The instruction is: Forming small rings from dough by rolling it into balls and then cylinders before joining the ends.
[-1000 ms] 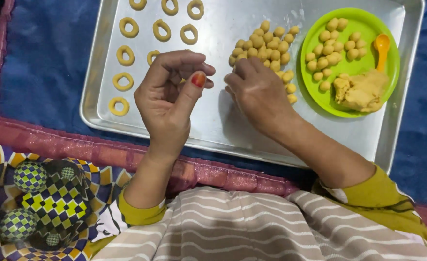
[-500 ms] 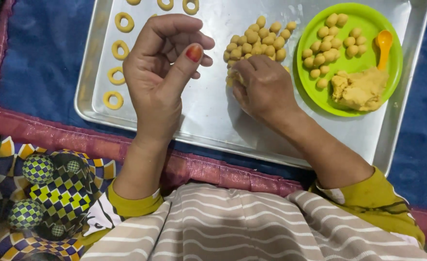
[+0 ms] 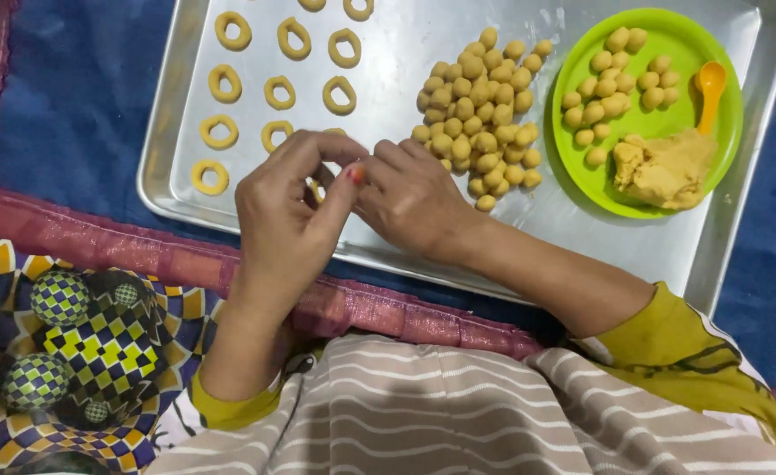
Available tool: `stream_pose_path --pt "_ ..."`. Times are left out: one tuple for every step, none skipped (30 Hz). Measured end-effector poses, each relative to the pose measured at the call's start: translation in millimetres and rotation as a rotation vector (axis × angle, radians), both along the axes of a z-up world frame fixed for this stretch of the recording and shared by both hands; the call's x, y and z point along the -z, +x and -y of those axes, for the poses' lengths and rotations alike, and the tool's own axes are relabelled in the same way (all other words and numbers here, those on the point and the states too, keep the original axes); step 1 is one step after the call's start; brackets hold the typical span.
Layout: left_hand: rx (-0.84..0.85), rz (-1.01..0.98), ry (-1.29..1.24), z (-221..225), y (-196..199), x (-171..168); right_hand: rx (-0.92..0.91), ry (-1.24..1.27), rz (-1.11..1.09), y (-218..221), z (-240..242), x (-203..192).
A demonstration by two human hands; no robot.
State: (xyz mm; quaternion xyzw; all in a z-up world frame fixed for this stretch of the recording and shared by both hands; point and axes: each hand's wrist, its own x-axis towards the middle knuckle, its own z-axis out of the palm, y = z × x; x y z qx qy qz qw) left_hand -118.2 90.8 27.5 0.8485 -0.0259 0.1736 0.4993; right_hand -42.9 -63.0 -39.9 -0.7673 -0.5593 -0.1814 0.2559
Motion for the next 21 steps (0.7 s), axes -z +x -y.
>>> stream_pose_path --pt "-0.005 -0.001 -0.002 -5.7 -6.1 4.6 -0.005 -0.002 -0.001 0.5 -4.6 1.6" --pt "-0.049 -0.087 0.173 -11.6 -12.3 9.1 -0.001 -0.010 -0.008 0.8 -9.4 3.1" --pt "-0.092 -0.173 0.348 -17.8 -18.6 13.5 0.003 -0.017 -0.014 1.3 -14.7 4.6" --pt "-0.097 -0.174 0.347 -25.3 -20.6 17.5 -0.002 -0.018 -0.015 2.4 -20.0 10.6" --pt "-0.082 -0.245 0.403 -32.3 -22.5 21.8 0.008 0.035 0.031 3.5 -24.6 16.7" --pt "-0.067 -0.315 0.458 -39.2 -24.4 26.1 0.019 0.090 0.076 4.6 -29.2 22.8" --pt "-0.070 -0.318 0.454 -41.0 -24.3 28.6 0.015 0.086 0.074 4.7 -30.2 22.9" --pt "-0.059 -0.349 0.455 -42.6 -24.3 31.2 0.011 0.076 0.058 4.8 -31.1 23.1" --pt "-0.049 -0.377 0.456 -44.0 -23.9 33.8 0.006 0.064 0.045 5.4 -31.7 23.0" --pt "-0.051 -0.377 0.451 -44.5 -23.1 36.1 0.003 0.060 0.045 4.7 -32.7 21.4" --pt "-0.038 -0.391 0.448 -44.7 -21.6 38.3 0.018 0.045 0.042 4.0 -33.2 19.7" --pt "-0.025 -0.405 0.446 -44.5 -20.1 40.4 0.032 0.030 0.038 3.5 -33.2 17.9" --pt "-0.024 -0.404 0.443 -44.8 -18.6 43.5 0.033 0.028 0.040 3.0 -32.9 19.3" --pt "-0.026 -0.399 0.467 -44.7 -17.1 46.6 0.035 0.032 0.023 2.6 -32.3 20.7" --pt "-0.027 -0.395 0.493 -44.3 -15.7 49.6 0.039 0.037 0.005 2.0 -31.4 22.3" --pt "-0.025 -0.394 0.492 -44.0 -15.0 50.1 0.040 0.036 0.006 2.1 -31.5 23.2" --pt "-0.026 -0.394 0.499 -43.7 -14.7 50.6 0.045 0.044 -0.011 1.6 -31.7 24.2" --pt "-0.027 -0.395 0.507 -43.2 -14.4 51.1 0.050 0.052 -0.028 1.1 -31.7 25.3" --pt "-0.026 -0.396 0.506 -43.3 -14.5 51.7 0.051 0.052 -0.029 1.5 -31.3 26.3" --pt "-0.025 -0.402 0.509 -43.3 -14.6 52.1 0.047 0.045 -0.042 1.8 -30.8 27.1" --pt "-0.025 -0.409 0.513 -43.4 -14.8 52.4 0.043 0.039 -0.054 2.1 -30.5 27.8"
